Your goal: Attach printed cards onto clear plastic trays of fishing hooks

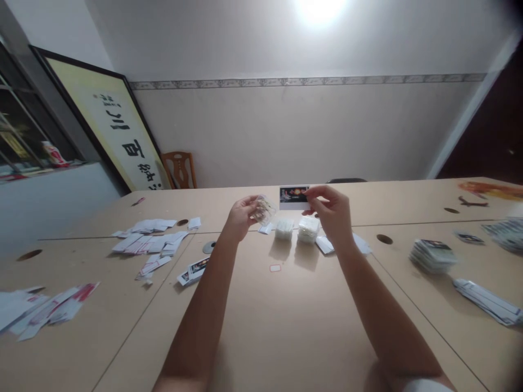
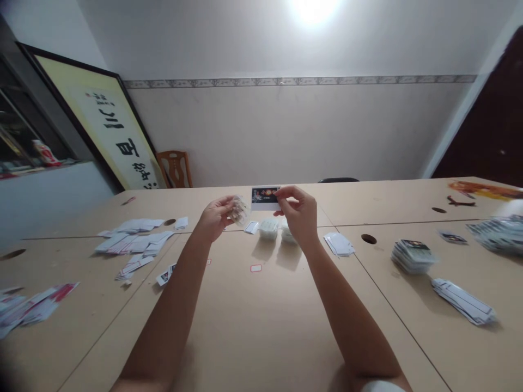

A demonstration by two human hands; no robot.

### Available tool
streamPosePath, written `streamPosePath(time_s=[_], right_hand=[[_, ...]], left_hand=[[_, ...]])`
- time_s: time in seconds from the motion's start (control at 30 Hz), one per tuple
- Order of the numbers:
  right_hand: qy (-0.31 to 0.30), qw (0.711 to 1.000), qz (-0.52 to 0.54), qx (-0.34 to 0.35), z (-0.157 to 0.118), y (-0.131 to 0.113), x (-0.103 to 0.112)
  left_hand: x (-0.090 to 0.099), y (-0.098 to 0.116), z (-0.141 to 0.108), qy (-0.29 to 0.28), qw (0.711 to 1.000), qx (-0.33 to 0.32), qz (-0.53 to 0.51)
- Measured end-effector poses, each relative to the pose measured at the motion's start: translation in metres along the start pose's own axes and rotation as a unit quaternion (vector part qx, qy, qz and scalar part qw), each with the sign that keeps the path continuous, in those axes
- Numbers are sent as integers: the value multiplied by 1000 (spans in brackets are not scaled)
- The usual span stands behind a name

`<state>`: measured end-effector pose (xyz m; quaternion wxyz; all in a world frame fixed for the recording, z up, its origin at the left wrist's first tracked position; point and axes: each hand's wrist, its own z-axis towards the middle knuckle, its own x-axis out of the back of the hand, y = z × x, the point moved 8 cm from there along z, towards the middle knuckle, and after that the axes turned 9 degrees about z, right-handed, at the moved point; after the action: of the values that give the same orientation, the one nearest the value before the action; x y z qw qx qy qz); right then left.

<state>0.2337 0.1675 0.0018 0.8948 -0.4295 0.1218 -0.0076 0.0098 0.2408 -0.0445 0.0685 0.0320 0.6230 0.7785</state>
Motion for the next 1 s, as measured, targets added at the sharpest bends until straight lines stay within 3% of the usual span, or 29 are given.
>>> streamPosePath(time_s=[0.17, 0.4, 0.53, 0.67, 0.83, 0.93, 1.0], right_hand=[[22, 1000, -14, 7, -4, 2, -1], [5, 997, -75, 10, -16, 18, -20], [-47, 997, -53, -7, -22, 25, -37], [-112, 994, -18, 3, -28, 17, -50], [-145, 989, -31, 21, -33, 8, -57], [-140, 989, -42, 24, -32, 6, -53], [-142, 988, -57, 29, -30, 4, -50]], left_hand=[[-4, 14, -14, 0, 1000, 8, 17], [-6, 42, -35, 33, 993, -75, 88], [-14, 72, -59, 117, 937, -216, 249], [-25, 79, -71, 148, 918, -237, 282], [-32, 91, -80, 139, 887, -269, 349], [-31, 119, -107, 127, 858, -348, 355], [-26, 142, -130, 90, 870, -400, 274]])
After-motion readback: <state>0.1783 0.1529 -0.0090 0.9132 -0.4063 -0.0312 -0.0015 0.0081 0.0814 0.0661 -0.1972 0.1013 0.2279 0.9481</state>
